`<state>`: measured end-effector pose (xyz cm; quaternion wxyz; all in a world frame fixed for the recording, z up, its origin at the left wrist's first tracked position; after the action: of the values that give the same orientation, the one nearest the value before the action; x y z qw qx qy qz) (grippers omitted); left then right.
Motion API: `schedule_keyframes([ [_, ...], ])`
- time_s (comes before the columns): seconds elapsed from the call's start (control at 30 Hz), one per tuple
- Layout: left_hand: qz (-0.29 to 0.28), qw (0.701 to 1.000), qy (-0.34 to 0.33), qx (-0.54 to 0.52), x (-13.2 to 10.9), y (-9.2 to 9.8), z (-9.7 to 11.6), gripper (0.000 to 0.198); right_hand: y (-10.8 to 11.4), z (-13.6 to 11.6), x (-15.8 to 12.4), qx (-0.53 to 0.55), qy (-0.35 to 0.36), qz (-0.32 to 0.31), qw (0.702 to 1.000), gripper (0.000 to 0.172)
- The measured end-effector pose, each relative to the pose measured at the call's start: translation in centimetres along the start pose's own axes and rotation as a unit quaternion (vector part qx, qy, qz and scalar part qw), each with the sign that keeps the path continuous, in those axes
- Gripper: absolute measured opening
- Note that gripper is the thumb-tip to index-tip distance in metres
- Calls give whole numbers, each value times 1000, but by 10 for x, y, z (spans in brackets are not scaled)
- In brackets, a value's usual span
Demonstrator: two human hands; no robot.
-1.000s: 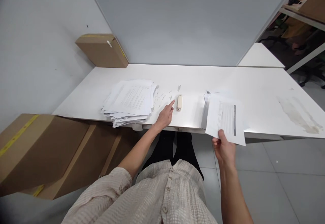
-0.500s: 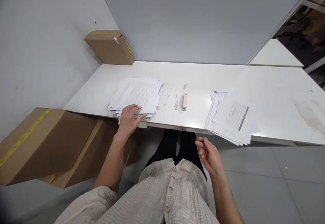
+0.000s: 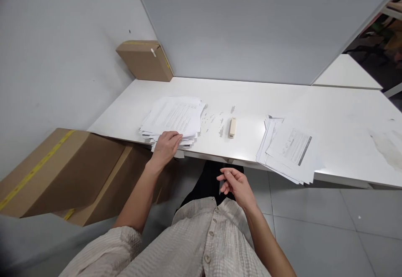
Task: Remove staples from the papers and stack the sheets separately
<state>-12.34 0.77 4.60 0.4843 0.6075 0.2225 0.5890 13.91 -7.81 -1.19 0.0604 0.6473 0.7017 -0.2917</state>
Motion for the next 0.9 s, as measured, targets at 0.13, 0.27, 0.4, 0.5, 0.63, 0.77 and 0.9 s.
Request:
schedule_keyframes([
  [0.13, 52, 995, 51, -67, -1, -2, 0, 20, -1, 2, 1, -17, -3, -5, 1000, 34],
  [0.27, 106, 968, 157, -168, 1, 8, -7, 15, 2, 5, 1, -22, -4, 3, 1000, 35],
  [0.4, 198, 945, 175, -191, -7, 34, 16, 14, -4, 2, 2, 11, -6, -11, 1000, 38],
  [0.5, 158, 966, 19, -202, -21, 43, 74, 10, -21, -10, 3, 90, -27, -68, 993, 51],
  [0.63, 12, 946, -213, -245, -44, 35, 148, 7, -34, -23, 10, 132, -12, -60, 989, 50],
  [0.77, -9, 948, -173, -267, -31, 32, 130, 21, -18, -14, 18, 110, -20, 44, 993, 33],
  [0.9, 88, 991, 80, -55, 0, 28, 30, 30, 2, -1, 15, 87, -35, 64, 994, 33],
])
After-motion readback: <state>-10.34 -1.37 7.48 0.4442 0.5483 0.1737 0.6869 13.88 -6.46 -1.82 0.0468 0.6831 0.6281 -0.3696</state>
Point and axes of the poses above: each hand's wrist, its own x-axis towards the middle knuckle, its own y-axis out of the back of the hand, z = x × y, the point moved 4 cm from there along x, towards the middle knuckle, and after that the axes turned 6 degrees about z, right-handed, at the moved point
